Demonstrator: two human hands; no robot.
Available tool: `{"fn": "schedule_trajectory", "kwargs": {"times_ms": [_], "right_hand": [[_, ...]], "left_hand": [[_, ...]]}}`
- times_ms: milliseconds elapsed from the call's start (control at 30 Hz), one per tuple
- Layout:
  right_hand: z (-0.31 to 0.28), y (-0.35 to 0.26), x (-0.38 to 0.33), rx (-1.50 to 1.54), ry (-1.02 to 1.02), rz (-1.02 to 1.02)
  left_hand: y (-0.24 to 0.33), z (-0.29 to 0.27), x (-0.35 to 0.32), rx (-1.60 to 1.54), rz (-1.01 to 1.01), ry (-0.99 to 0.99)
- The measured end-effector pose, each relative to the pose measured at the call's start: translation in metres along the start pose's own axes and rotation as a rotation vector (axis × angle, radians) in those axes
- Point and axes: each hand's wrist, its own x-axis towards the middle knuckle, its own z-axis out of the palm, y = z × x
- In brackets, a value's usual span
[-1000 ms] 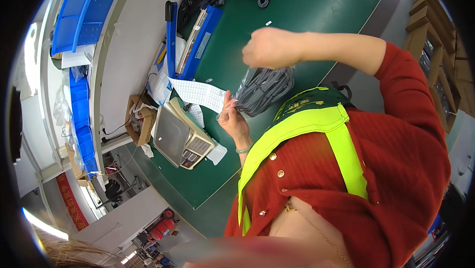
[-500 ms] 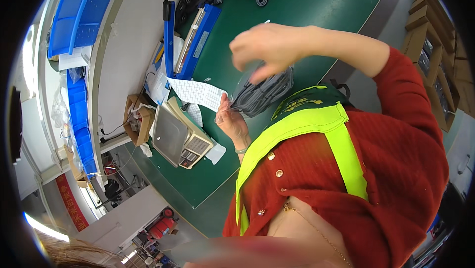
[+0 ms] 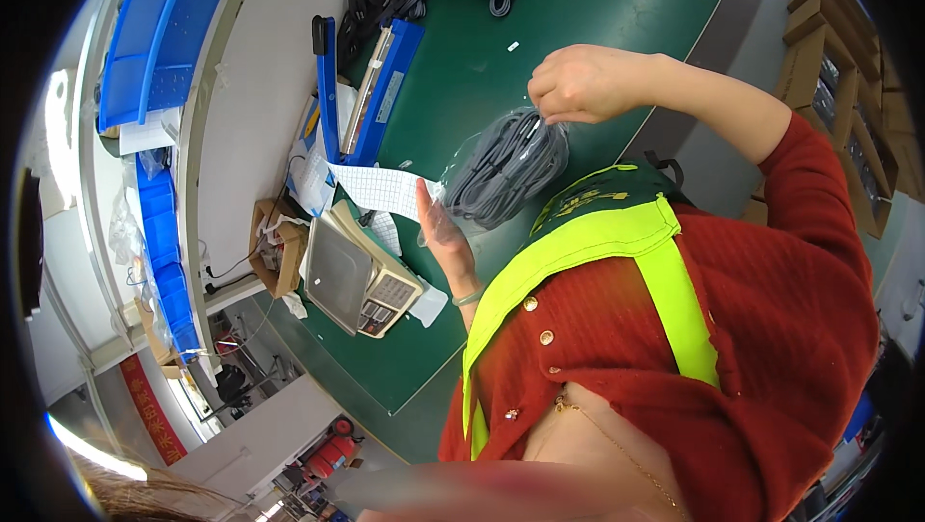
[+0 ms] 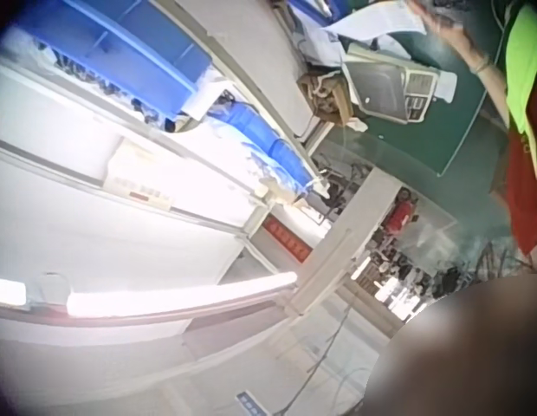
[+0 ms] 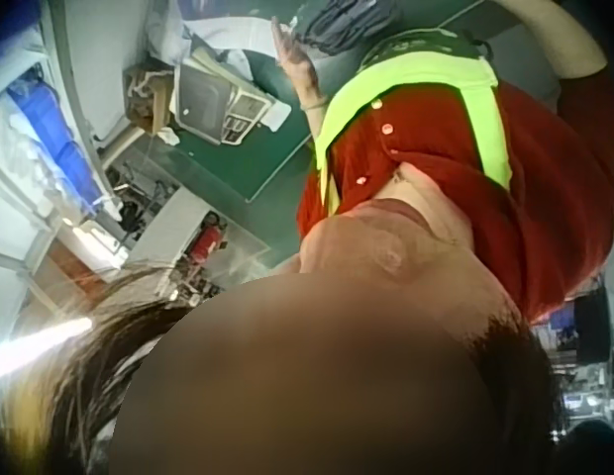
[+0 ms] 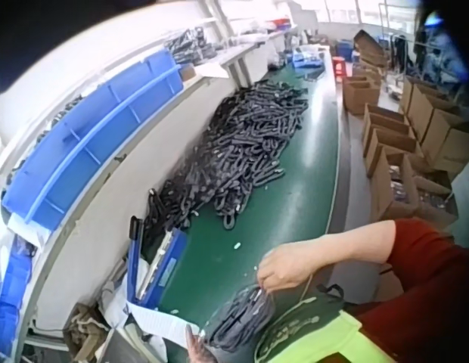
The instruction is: Bundling black cables, placing them into plastic bags, weighing them on a scale, and sealing the bags with a heat sealer.
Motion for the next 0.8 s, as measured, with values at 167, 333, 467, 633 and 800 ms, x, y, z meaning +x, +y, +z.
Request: {"fn": "schedule_trajectory", "kwargs": {"times_ms": [167,333,467,633,800], "right_hand": [[-0.002,-0.008,0.003,0.123,0.030,0.039],[-0.014,-0.018,0.005,0.357,0.224,0.194],[-0.009,-0.032,0.026,0.287,0.215,0.553],[0.005,-0.024,0.036,0.211,-0.024,0.687],[-0.025,-0.035,0.051,0.223,0.063,0.699]], "left_hand": [[-0.007,-0.025,0.001,0.231,0.184,-0.291],[-0.019,-0.031,0.004,0.087,0.119,-0.287],[-0.029,-0.030,0.003,-0.060,0.039,-0.297],[-0.028,-0.026,0.003,-0.124,0.063,-0.304],[-0.026,-0.028,0.001,-0.135,0.054,-0.268]]}}
